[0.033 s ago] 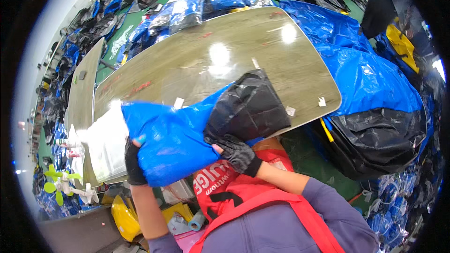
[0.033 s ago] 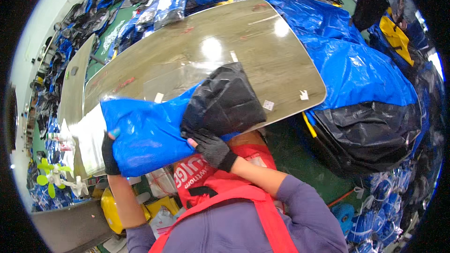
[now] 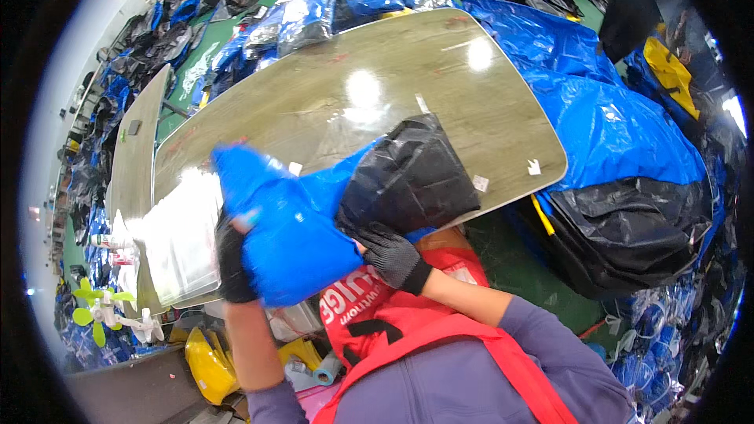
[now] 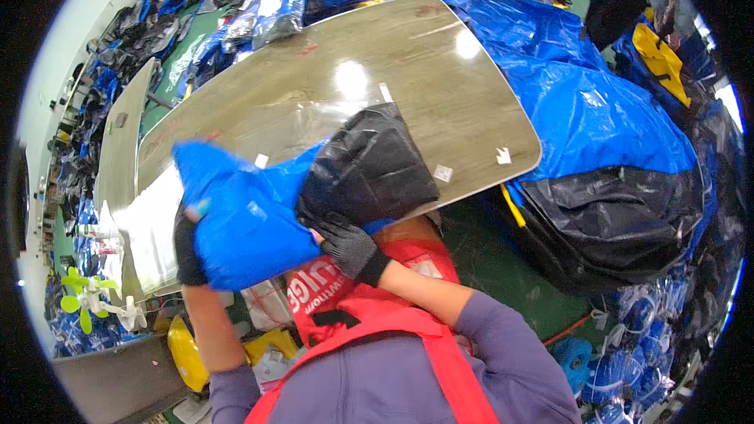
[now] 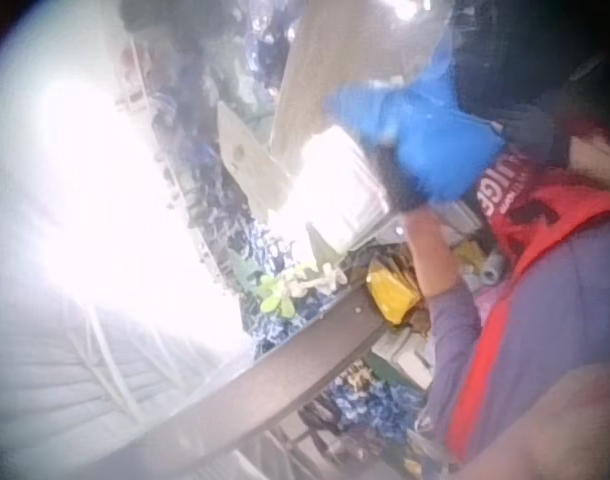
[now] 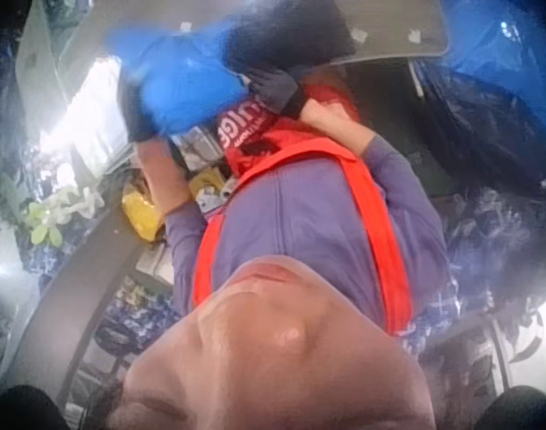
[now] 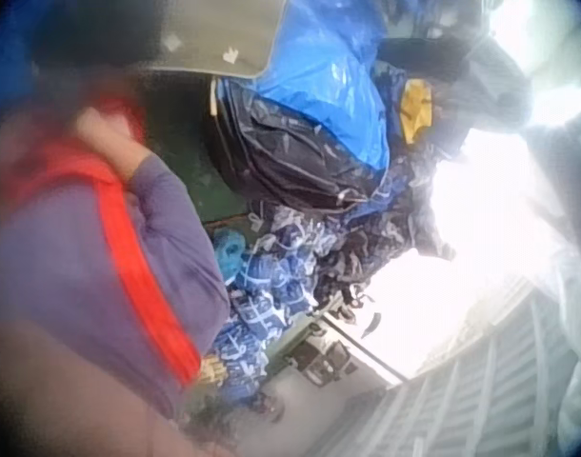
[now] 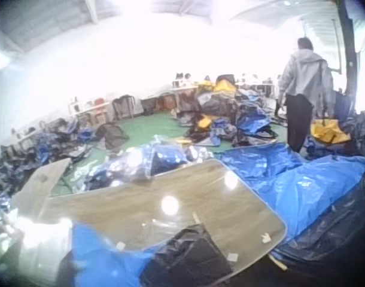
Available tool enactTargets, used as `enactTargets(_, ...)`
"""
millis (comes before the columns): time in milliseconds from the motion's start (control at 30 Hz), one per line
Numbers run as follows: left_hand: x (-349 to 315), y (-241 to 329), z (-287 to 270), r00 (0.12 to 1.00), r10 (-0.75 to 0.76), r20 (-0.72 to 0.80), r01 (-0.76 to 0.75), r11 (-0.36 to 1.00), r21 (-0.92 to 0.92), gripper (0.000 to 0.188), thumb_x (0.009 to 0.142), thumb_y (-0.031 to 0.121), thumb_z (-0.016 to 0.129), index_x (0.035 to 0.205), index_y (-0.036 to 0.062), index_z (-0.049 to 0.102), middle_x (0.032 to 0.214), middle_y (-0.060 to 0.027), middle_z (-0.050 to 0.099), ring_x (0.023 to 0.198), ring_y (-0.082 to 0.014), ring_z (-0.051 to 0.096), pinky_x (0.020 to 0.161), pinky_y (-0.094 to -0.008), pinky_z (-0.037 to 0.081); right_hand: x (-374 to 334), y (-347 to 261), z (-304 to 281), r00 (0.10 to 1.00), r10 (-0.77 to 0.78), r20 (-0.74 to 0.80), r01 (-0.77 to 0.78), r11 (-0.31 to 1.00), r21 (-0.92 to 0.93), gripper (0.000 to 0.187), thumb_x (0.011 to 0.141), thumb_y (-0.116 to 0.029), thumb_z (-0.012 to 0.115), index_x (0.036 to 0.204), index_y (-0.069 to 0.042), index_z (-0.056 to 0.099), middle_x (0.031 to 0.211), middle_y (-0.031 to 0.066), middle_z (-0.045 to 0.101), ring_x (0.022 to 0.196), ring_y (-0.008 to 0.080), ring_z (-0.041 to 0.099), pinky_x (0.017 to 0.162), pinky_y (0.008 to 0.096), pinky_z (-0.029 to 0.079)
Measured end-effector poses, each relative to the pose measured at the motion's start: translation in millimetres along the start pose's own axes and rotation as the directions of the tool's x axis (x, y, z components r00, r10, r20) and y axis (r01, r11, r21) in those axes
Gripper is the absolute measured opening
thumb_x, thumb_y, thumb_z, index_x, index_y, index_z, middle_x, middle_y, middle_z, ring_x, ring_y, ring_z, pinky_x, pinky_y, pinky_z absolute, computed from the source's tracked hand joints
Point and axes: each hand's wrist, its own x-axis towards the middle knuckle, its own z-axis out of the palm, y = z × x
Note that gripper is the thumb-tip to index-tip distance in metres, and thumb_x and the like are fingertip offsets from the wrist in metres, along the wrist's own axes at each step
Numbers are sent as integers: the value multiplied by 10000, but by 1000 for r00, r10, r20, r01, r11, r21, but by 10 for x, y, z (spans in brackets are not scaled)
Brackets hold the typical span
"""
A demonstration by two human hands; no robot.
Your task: The person folds a blue and black tarp on a table, then places it into a clear plastic bag. The person repeats this process with another tarp.
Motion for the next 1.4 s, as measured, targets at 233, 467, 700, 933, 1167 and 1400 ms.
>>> enactTargets(233,783,-1157,2210,967,233,99,-203,478,855,553,811,419,670,1172,26,528,895,-215,605,803,-387,611,740,-430,498,-527,263,837,848,382,367,-503,363,785,337,968,-219,443,1286,-109,475,1369,150,485,1278,279,440,1091,398,322)
enactTargets(467,1097,-1456,1786,698,57,713,-680,-256,686,685,818,499,564,1387,136,446,1467,-223,346,1367,-397,312,1123,-535,193,-104,-200,-750,984,113,137,-119,992,37,370,921,-366,502,1154,-107,626,1187,234,595,1087,328,591,997,428,428)
enactTargets(700,1409,-1431,1525,957,90,275,-283,490,825,708,825,397,617,1370,-4,411,1262,-277,533,1165,-432,519,987,-464,409,-8,538,-1352,963,270,-2,-262,933,-245,976,772,-692,526,1418,20,353,1349,283,460,1246,429,454,1083,506,288)
enactTargets(933,737,-1176,508,918,-143,-370,341,760,552,576,885,415,642,1296,41,490,1155,-176,609,1021,-307,603,837,-412,515,-352,698,-1319,987,157,22,-150,970,-192,1027,651,-649,675,1433,-61,363,1379,293,425,1272,459,416,1073,584,242)
enactTargets(1167,477,-681,1743,992,16,126,-61,929,364,653,841,518,622,1333,115,475,1218,-219,547,1055,-390,579,834,-531,496,-455,1286,-1948,883,436,-173,-391,889,239,680,692,-312,798,1269,-69,534,1227,194,588,1150,316,561,998,496,397)
enactTargets(1400,189,-1591,2399,774,174,609,-618,4,786,861,727,658,610,1417,181,415,1473,-239,326,1392,-462,217,1091,-674,87,-1087,901,-2157,428,770,473,-405,-304,862,728,800,-296,755,1369,-23,392,1298,161,535,1129,283,568,982,440,460)
